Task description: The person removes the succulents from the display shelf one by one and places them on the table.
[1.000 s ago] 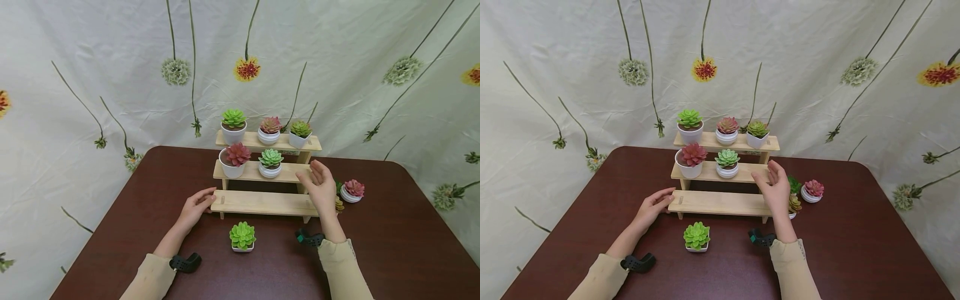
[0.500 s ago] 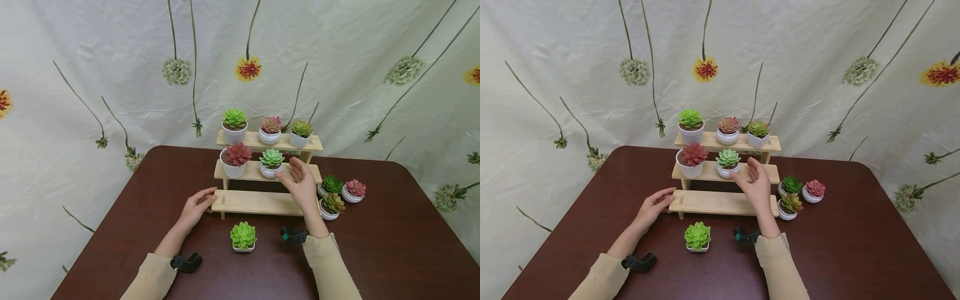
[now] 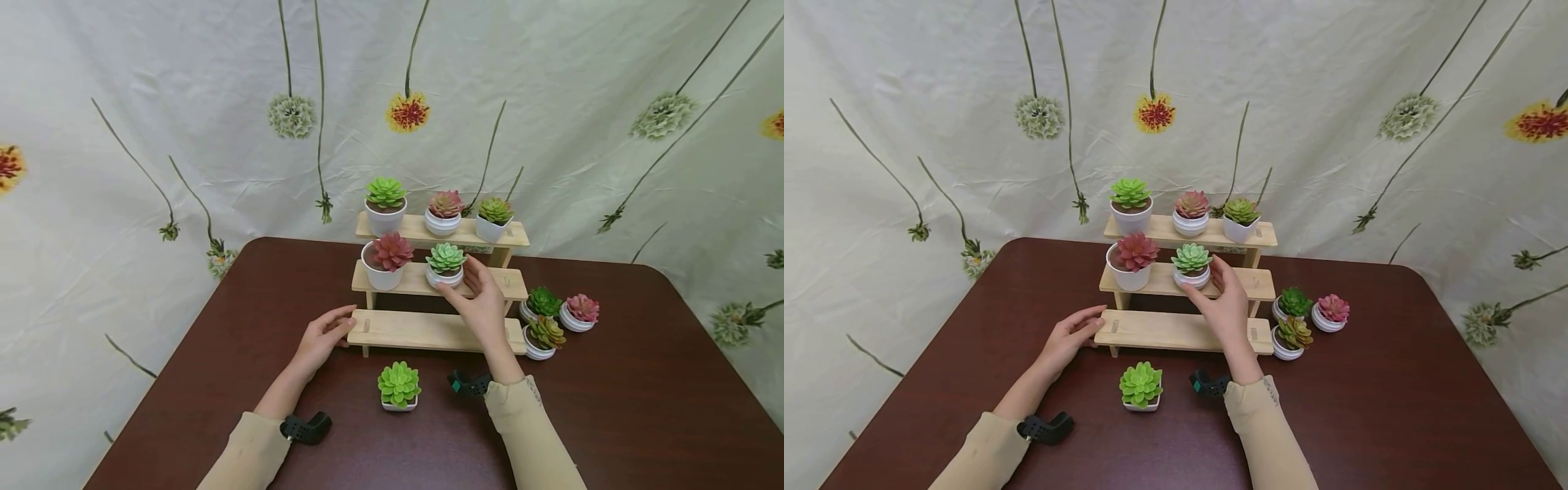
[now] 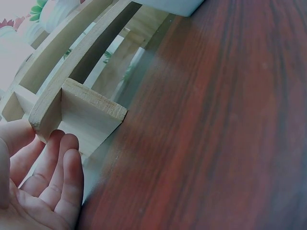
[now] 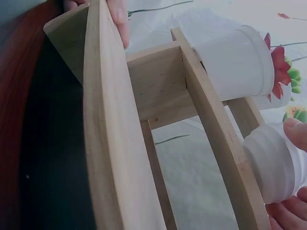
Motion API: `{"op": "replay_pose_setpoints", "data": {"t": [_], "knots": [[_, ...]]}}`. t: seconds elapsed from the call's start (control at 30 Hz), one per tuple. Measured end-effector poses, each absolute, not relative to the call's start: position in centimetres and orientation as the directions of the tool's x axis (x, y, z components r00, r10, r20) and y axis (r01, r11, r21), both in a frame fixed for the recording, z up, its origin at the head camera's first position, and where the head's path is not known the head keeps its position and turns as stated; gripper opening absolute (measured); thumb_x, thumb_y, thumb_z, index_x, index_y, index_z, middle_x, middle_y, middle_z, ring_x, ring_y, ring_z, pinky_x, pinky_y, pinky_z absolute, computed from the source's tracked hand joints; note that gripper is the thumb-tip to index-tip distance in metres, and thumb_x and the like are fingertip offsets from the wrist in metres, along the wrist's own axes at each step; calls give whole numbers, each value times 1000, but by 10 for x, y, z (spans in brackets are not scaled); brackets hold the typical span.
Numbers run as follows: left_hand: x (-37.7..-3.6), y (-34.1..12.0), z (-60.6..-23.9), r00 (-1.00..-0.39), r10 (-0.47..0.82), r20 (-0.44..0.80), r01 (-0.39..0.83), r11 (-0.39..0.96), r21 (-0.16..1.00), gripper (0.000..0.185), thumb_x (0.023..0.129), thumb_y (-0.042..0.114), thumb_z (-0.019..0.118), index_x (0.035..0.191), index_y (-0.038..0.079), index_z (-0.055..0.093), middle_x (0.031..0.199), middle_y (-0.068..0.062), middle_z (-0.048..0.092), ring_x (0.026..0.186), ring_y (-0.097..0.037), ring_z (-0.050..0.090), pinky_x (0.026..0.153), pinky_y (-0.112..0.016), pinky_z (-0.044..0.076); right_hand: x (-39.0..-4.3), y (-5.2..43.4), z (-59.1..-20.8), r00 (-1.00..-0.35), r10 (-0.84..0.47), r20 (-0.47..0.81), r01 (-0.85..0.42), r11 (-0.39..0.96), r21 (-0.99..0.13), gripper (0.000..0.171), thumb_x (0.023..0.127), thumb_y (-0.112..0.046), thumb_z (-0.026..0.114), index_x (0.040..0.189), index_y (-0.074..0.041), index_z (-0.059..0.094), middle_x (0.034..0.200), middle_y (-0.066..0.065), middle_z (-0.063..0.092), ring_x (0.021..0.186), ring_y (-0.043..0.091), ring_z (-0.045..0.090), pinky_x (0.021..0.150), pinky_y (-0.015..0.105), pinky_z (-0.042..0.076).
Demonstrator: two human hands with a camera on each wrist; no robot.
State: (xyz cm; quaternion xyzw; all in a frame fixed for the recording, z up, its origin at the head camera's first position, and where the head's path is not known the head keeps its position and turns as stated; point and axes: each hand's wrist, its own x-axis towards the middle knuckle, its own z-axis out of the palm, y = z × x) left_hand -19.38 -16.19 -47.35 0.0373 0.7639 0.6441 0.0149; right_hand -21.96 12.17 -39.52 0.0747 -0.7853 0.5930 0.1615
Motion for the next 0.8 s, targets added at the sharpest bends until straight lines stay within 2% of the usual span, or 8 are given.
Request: {"op": "replay_pose_setpoints", "data": {"t": [0.37,0.57,0.8], "knots": [[-194,-162,-474,-997,73,25,37,174,984,43,93,27,60,131,7,55,107,-14,62,81,-18,58,69,-29,53,-222,119,-398,-931,111,347,-283,377,-882,66,74,-27,81,129,-3,53,124,15,57,114,25,55,95,35,44],[-194,-162,-472,-997,68,21,32,176,984,42,93,27,60,131,8,56,107,-14,62,81,-18,58,69,-29,53,-223,118,-399,-912,132,388,-314,383,-869,65,71,-25,84,126,-4,57,119,13,59,108,24,57,91,36,47],[-192,-162,-469,-997,69,19,31,181,983,41,93,24,60,130,5,56,105,-14,63,80,-17,57,69,-29,52,-217,120,-400,-912,152,381,-317,327,-890,62,72,-23,83,124,-3,57,117,13,59,107,24,57,91,35,47]]}}
